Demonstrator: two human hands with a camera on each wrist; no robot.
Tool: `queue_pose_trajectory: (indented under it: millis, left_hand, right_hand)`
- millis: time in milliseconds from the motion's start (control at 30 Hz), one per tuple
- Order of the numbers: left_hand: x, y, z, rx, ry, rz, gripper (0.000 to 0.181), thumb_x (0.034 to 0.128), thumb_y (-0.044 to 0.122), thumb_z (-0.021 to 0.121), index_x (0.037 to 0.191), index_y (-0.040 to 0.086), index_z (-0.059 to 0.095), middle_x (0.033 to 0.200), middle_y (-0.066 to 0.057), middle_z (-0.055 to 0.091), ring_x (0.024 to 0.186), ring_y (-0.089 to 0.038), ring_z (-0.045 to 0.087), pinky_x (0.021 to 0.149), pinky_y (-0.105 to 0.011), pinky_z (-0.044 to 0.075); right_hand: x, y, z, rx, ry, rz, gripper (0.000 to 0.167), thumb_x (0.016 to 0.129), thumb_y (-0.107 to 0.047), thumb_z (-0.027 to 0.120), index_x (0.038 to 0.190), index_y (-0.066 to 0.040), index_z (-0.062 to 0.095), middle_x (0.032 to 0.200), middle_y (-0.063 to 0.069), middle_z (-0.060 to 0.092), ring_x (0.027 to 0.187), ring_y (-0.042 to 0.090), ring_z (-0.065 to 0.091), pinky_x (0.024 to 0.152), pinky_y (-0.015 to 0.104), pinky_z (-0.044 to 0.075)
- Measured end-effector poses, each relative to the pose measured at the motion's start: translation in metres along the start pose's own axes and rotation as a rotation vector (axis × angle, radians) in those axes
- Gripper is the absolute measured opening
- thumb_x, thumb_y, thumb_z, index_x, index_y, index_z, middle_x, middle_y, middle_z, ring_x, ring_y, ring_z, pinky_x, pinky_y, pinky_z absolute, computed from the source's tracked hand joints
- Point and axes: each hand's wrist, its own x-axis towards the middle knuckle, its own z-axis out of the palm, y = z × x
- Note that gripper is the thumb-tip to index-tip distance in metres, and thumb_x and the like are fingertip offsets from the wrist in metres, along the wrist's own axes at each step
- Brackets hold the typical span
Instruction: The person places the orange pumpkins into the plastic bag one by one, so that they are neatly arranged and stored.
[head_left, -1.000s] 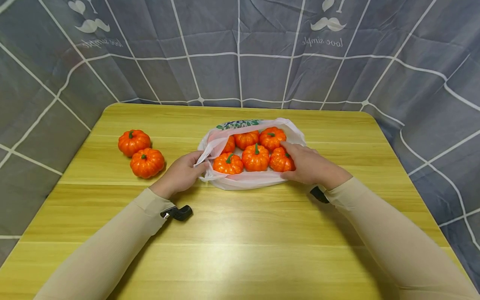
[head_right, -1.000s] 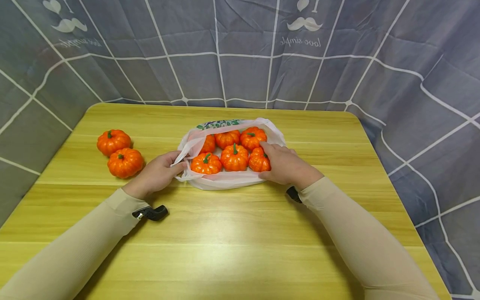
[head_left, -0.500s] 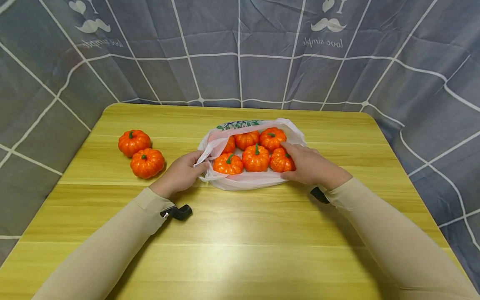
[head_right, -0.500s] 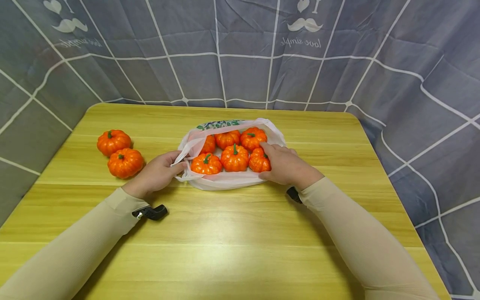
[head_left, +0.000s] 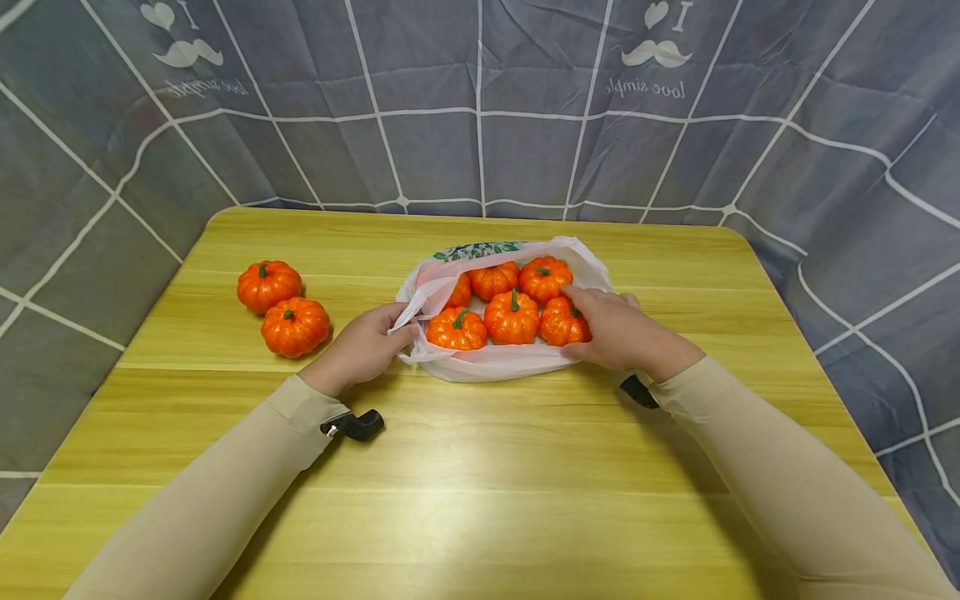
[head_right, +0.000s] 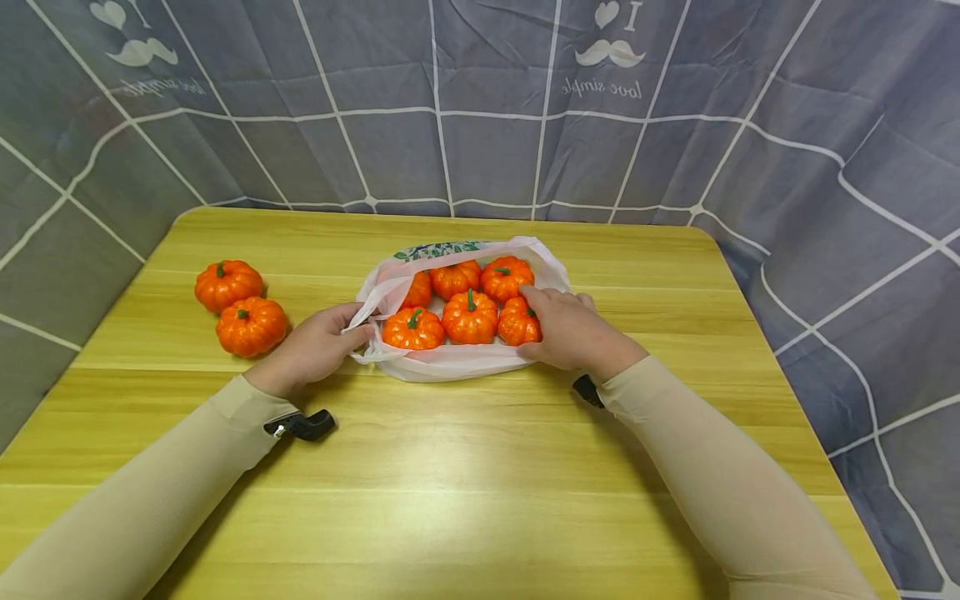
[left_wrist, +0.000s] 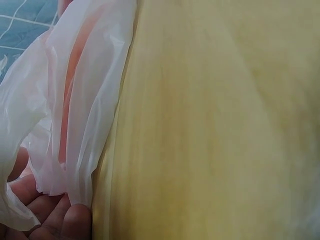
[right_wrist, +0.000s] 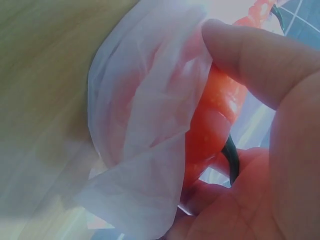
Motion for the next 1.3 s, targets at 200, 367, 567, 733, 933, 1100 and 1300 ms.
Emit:
queue_pose_trajectory:
  millis: [200,367,567,733,933,1100,1300]
  left_hand:
    - [-0.0006,0.0013,-0.0004,-0.002,-0.001,-0.003,0.039,0.1081,0.029,0.055,0.143,0.013,0.062,0.126,-0.012,0.064,0.102,-0.029,0.056,0.084,-0.036,0.042]
    - [-0.0009,0.0028,-0.0004,-0.017,-0.012,-0.025,0.04,0.1085,0.029,0.054,0.145,0.014,0.06,0.13,-0.012,0.062,0.097,-0.029,0.054,0.079,-0.036,0.042]
    - [-0.0015,0.0039,-0.0014,-0.026,-0.02,-0.037,0.041,0.1096,0.03,0.054,0.148,0.016,0.058,0.134,-0.011,0.06,0.096,-0.03,0.053,0.076,-0.036,0.042]
    - [-0.0016,0.0029,-0.002,-0.005,-0.013,-0.009,0.038,0.1105,0.028,0.053,0.145,0.015,0.06,0.131,-0.012,0.061,0.113,-0.032,0.053,0.089,-0.039,0.041]
    - [-0.0023,0.0029,-0.0014,-0.011,-0.008,0.004,0.037,0.1107,0.029,0.052,0.143,0.014,0.061,0.126,-0.012,0.062,0.113,-0.031,0.053,0.091,-0.04,0.041]
    - [-0.0031,0.0029,-0.0006,-0.019,-0.003,0.014,0.03,0.1104,0.028,0.053,0.133,0.012,0.064,0.107,-0.012,0.063,0.1,-0.028,0.055,0.08,-0.037,0.041]
    - [-0.0037,0.003,-0.0004,-0.027,0.001,0.017,0.028,0.1104,0.027,0.053,0.131,0.012,0.065,0.102,-0.011,0.062,0.093,-0.027,0.054,0.078,-0.036,0.041]
  right_hand:
    - [-0.0008,0.0,-0.0001,0.005,0.034,-0.009,0.095,0.091,-0.034,0.082,0.165,-0.006,0.03,0.163,0.024,0.041,0.15,0.045,0.039,0.11,0.06,0.028]
    - [-0.0031,0.001,-0.0004,0.027,0.08,-0.017,0.093,0.09,-0.033,0.083,0.164,-0.009,0.032,0.163,0.023,0.042,0.149,0.044,0.039,0.106,0.059,0.026]
    - [-0.0041,0.0014,-0.0023,0.062,0.125,-0.035,0.093,0.089,-0.033,0.083,0.164,-0.009,0.033,0.165,0.022,0.038,0.149,0.046,0.039,0.105,0.059,0.025]
    - [-0.0039,0.0014,-0.0036,0.067,0.146,-0.043,0.093,0.089,-0.033,0.082,0.164,-0.008,0.032,0.165,0.022,0.04,0.147,0.047,0.041,0.104,0.059,0.025]
    - [-0.0041,-0.0002,-0.006,0.089,0.165,-0.048,0.093,0.089,-0.033,0.082,0.164,-0.008,0.032,0.166,0.02,0.038,0.148,0.047,0.039,0.105,0.06,0.026]
    - [-0.0052,-0.003,-0.008,0.115,0.18,-0.058,0.093,0.089,-0.032,0.083,0.163,-0.009,0.033,0.166,0.018,0.038,0.148,0.046,0.04,0.106,0.059,0.026]
    - [-0.0044,-0.0052,-0.0075,0.133,0.198,-0.07,0.092,0.089,-0.032,0.083,0.164,-0.011,0.033,0.167,0.017,0.038,0.15,0.045,0.038,0.106,0.059,0.026]
